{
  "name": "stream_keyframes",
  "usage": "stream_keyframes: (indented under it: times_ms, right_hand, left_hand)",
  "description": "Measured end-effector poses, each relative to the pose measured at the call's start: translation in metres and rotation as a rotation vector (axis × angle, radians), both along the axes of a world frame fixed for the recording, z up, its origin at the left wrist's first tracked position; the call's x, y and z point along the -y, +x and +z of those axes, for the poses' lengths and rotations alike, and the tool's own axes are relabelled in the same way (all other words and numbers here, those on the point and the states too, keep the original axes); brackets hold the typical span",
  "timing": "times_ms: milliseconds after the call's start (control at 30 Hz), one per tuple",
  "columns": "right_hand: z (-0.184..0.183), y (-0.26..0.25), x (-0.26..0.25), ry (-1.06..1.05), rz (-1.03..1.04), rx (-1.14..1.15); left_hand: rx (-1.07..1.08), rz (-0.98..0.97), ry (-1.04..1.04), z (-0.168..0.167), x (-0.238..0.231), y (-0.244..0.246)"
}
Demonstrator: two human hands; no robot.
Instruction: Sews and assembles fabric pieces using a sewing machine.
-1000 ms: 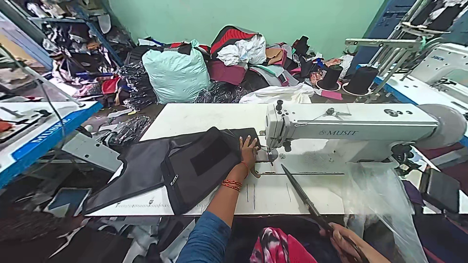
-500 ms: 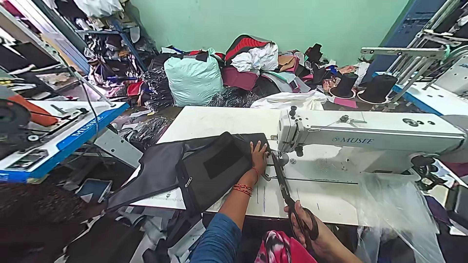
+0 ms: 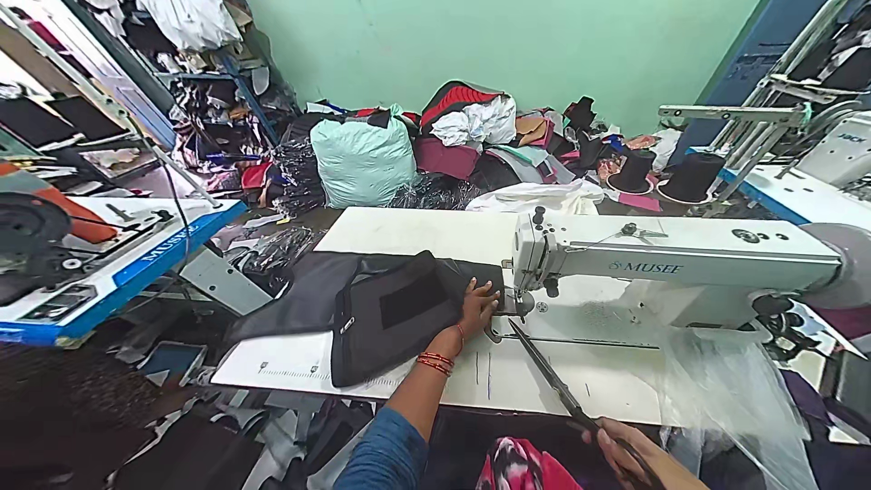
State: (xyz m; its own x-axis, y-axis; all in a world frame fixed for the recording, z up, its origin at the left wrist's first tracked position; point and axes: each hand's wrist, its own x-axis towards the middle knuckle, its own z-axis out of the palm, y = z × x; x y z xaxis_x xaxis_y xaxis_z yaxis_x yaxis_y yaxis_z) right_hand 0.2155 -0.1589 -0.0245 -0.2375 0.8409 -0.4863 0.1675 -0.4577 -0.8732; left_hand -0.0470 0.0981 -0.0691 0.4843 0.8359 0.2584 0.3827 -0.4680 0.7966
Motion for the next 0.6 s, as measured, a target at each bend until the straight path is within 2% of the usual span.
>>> stream_keyframes:
  times_ms: [133, 233, 300, 467, 533, 600]
  right_hand:
    - [0.016, 0.03, 0.014, 0.024, 0.005, 0.165]
    - [0.019, 0.042, 0.016, 0.043, -0.035, 0.286]
    - [0.017, 0.043, 0.012, 0.09, -0.07, 0.448]
    - [0.003, 0.044, -0.018, 0.295, -0.162, 0.911]
    - [0.001, 0.047, -0.036, 0.285, -0.212, 1.029]
    - [-0.001, 0.053, -0.054, 0.266, -0.255, 1.071]
  left_hand:
    - [0.0, -0.173, -0.058, 0.009, 0.036, -0.041]
    - [0.043, -0.212, -0.037, 0.005, 0.077, -0.07]
    - [0.113, -0.193, -0.031, 0.0, 0.101, -0.088]
    - [0.232, -0.027, -0.05, -0.001, 0.151, -0.119]
    - [0.269, 0.065, 0.053, -0.005, 0.167, -0.122]
    - [0.227, 0.285, 0.227, -0.013, 0.183, -0.123]
